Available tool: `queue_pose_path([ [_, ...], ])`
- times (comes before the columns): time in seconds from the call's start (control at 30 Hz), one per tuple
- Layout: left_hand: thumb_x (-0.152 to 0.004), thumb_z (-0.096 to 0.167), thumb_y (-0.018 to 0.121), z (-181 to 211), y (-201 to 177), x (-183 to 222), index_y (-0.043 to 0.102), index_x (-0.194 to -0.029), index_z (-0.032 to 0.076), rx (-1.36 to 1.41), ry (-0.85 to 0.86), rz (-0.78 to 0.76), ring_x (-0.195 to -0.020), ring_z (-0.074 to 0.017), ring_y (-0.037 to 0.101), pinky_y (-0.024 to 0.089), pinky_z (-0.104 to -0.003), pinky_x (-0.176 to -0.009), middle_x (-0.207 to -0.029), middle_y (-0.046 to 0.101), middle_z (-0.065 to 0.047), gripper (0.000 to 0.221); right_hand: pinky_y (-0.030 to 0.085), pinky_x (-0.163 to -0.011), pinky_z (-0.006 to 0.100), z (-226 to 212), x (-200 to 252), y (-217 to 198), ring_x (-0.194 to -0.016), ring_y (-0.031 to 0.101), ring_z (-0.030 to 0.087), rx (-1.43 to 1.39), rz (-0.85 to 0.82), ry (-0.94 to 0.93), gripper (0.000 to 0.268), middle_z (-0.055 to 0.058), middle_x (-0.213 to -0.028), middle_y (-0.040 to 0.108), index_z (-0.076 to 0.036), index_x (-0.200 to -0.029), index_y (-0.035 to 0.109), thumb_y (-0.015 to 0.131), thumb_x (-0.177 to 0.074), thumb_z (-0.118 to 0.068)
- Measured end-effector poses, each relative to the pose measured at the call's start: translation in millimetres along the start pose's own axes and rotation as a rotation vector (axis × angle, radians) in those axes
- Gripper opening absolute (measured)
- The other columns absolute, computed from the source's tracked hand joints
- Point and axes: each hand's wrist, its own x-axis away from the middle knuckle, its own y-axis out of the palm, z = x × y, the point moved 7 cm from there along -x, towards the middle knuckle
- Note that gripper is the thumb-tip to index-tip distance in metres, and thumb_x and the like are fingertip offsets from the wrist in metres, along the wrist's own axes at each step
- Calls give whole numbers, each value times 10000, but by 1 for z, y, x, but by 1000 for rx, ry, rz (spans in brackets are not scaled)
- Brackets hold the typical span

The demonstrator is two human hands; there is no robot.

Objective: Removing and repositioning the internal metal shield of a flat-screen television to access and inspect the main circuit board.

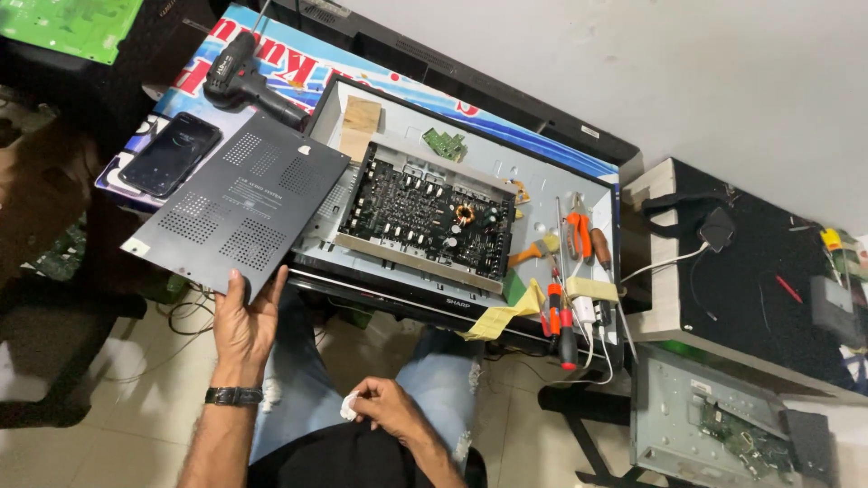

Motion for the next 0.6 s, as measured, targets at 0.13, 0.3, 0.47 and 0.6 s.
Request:
queue_pose_path([
  [0.13,-912,20,756,-2,-19,-11,-316,-1570,272,28,-39,111,-1053,-277,727,607,-647,-1000,-893,658,-28,1283,499,-488,157,11,-15,-7,-674,663,82,-257,-22,-160,93,107,-856,751,-36,-966,680,748,-923,-84],
  [0.3,-959,113,708,4,-1,-10,310,-1131,114,-250,32,-61,-1146,-441,716,661,-562,-913,-1361,617,-230,433,626,-661,274,-78,30,-81,-746,702,185,-324,315,-634,169,171,-994,768,9,-1037,726,742,-869,2],
  [0.47,-1048,150,649,-2,-27,-26,615,-1246,229,-365,37,-90,-1186,-414,693,613,-578,-1015,-1232,717,-55,216,585,-768,322,-112,54,-199,-884,731,245,304,1099,-621,186,68,-931,756,-143,-963,782,803,-796,-63],
  [0.6,-1062,155,645,-4,-40,-37,549,-1268,209,-443,87,-71,-1145,-385,718,663,-534,-937,-1243,716,-51,233,576,-743,363,-104,17,-236,-796,689,248,610,1234,-525,138,20,-836,681,-164,-873,741,770,-773,-73],
])
